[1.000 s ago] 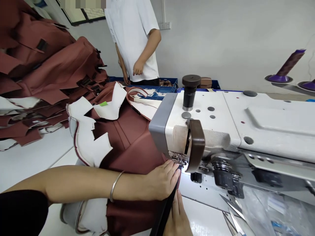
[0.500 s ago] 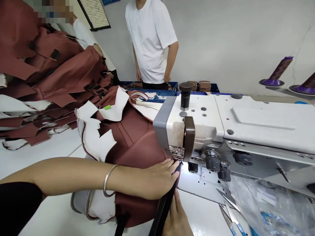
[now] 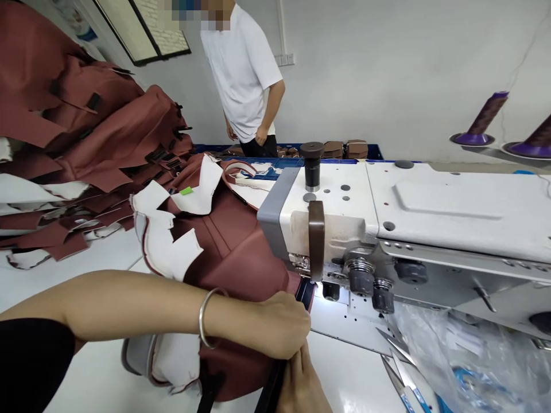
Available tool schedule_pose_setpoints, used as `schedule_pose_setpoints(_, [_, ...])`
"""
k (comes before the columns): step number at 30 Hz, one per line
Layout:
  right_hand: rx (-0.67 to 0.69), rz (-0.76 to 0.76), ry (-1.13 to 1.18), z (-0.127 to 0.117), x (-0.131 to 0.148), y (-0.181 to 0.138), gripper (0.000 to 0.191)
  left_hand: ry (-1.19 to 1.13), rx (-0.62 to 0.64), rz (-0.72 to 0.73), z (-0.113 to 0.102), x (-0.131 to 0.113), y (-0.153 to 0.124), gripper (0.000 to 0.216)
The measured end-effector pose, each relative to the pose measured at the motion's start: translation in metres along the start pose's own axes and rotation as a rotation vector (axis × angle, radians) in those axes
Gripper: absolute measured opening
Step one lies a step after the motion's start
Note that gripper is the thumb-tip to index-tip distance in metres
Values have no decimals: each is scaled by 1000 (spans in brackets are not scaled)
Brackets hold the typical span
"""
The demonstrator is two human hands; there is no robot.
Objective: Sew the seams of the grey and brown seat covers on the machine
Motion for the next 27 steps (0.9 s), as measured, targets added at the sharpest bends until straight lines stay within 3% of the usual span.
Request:
schedule_pose_setpoints(11, [-75, 108, 101, -14, -5, 26, 39, -40, -129, -14, 0, 10, 2, 15])
schedule_pose_setpoints(18, [-46, 13, 100, -21, -14, 36, 22, -52, -292, -107, 9, 14, 11, 22])
schedule_pose_setpoints(24, [-124, -24, 96, -26, 0, 32, 26, -134, -166, -196, 20, 0, -2, 14])
schedule_pose_setpoints(27, [-90, -37, 68, -27, 1, 27, 27, -112, -119, -141, 18, -5, -7, 19])
Point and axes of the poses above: each hand's wrist, its own y-axis towards the middle knuckle, its own z-axis out of the palm, x = y × z, the point moved 1 cm from there along y, towards the middle knuckle, and after that the axes turned 4 degrees about -y, right-handed, at the moved point
